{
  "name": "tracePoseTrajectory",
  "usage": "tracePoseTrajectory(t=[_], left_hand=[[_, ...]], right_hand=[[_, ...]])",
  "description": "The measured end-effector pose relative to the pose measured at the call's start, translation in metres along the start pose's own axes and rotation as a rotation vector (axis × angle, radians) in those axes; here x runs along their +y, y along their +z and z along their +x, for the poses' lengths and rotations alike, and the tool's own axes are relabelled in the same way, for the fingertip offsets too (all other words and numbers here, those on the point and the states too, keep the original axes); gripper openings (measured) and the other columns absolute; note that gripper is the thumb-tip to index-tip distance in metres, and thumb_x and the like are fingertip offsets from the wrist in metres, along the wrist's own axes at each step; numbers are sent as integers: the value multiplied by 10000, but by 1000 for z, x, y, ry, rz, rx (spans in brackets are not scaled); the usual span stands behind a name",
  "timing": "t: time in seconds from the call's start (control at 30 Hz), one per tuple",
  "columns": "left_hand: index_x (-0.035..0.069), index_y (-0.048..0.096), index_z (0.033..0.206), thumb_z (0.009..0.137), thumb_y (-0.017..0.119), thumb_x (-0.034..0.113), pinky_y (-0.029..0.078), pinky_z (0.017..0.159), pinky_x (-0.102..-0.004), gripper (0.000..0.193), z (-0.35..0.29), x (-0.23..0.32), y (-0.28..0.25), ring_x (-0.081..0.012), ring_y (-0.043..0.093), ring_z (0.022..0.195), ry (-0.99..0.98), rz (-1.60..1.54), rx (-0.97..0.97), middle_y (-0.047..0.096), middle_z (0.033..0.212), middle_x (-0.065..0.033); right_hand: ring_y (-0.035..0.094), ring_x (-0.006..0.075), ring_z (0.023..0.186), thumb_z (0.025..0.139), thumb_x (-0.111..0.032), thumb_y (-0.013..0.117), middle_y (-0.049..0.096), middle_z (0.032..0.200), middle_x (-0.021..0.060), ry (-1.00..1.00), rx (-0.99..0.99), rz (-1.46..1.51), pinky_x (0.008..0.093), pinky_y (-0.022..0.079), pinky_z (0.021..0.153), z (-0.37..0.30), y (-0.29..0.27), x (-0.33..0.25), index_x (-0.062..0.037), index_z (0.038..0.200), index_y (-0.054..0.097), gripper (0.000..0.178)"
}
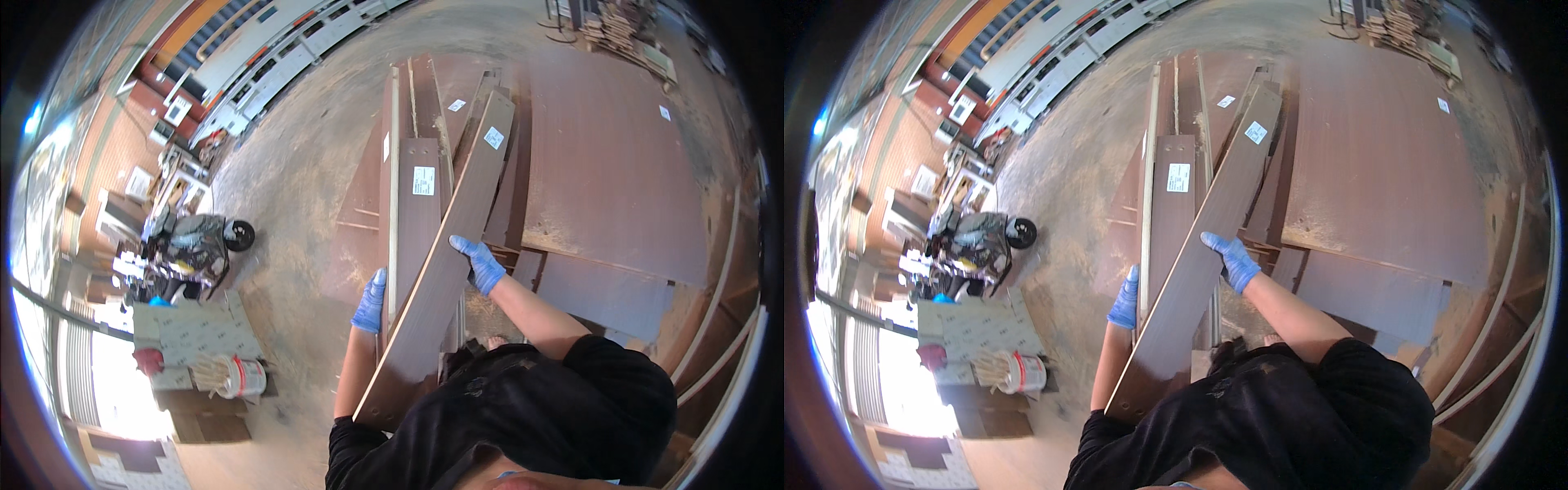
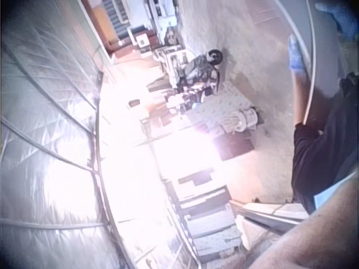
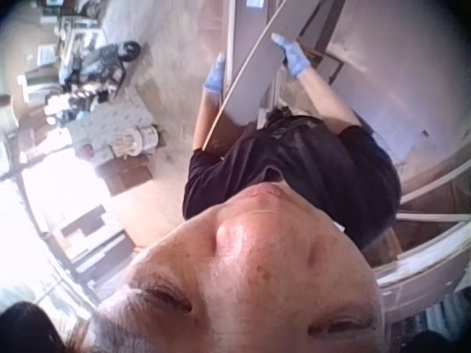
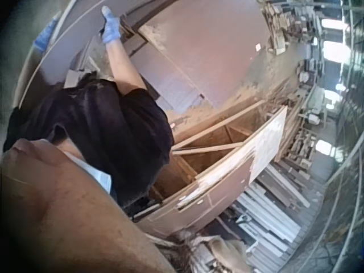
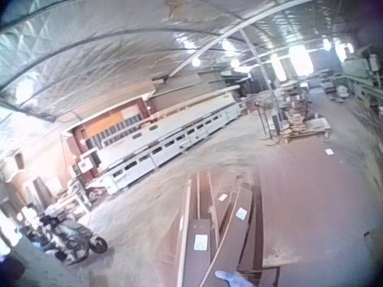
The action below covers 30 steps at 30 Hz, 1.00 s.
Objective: The person applies small white labels to a large brown wood panel on a CNC machine, then moves to a workbench to label additional cut pieces. They handle the panels and labels by hand, placing them in various positions and stacking the labeled pieces.
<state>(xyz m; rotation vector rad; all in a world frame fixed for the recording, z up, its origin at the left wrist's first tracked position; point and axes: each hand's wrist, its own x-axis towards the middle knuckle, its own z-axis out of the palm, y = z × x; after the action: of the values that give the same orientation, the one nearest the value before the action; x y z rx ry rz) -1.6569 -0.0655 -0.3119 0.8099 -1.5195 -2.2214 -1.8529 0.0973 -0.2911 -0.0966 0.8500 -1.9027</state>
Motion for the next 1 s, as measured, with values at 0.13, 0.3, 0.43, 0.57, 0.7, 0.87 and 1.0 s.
tracePoseTrajectory(t=[0.13, 0.3, 0.43, 0.57, 0.7, 0.87, 1.0], left_hand=[[37, 522, 1227, 860, 521, 536, 446, 889, -299, 620, 78, 23, -23, -164, 540, 1023, -98, 14, -107, 576, 1138, -75], [31, 512, 1240, 855, 518, 546, 442, 893, -306, 642, 211, 49, -55, -177, 541, 1030, -177, -39, -331, 572, 1149, -86], [32, 539, 1201, 815, 630, 433, 441, 875, -307, 564, 267, 84, -37, -177, 548, 1012, -64, 386, -177, 586, 1125, -89], [71, 599, 1079, 753, 724, 284, 453, 831, -291, 409, 322, 95, -61, -152, 567, 921, -18, 341, -135, 620, 1004, -52], [112, 615, 1036, 753, 725, 237, 464, 797, -282, 328, 335, 115, -67, -124, 562, 874, 126, 311, -144, 620, 956, -16], [72, 538, 1197, 786, 709, 180, 464, 840, -288, 459, 331, 131, -85, -143, 560, 924, 200, 283, -51, 605, 1039, -83], [81, 528, 1217, 807, 688, 185, 463, 843, -284, 452, 371, 95, -125, -155, 566, 932, 291, 424, 14, 601, 1057, -94]], right_hand=[[568, 238, 982, 724, -283, 746, 584, 1058, 95, -116, 81, -5, 399, 484, 867, 49, 16, -9, -50, 1179, 496, 569], [563, 245, 1002, 747, -317, 705, 594, 1068, 90, -237, 135, -143, 393, 464, 880, 147, 18, -32, -59, 1181, 512, 540], [547, 249, 1036, 753, -265, 689, 598, 1112, 103, -314, 331, -274, 398, 422, 924, 196, -5, -68, -52, 1177, 532, 500], [570, 290, 1001, 755, -213, 682, 607, 1099, 131, -354, 340, -185, 421, 432, 925, 210, -5, -95, -2, 1115, 567, 433], [572, 256, 992, 768, -184, 677, 608, 1081, 125, -333, 348, -348, 375, 441, 902, 199, -26, -126, -19, 1134, 551, 421], [571, 243, 991, 795, -130, 651, 598, 1092, 120, -464, 554, -527, 372, 460, 864, 200, -44, -134, -21, 1199, 497, 446], [596, 233, 904, 799, -139, 657, 610, 1039, 124, -615, 641, -505, 370, 492, 769, 241, -80, -121, -8, 1184, 495, 438]])
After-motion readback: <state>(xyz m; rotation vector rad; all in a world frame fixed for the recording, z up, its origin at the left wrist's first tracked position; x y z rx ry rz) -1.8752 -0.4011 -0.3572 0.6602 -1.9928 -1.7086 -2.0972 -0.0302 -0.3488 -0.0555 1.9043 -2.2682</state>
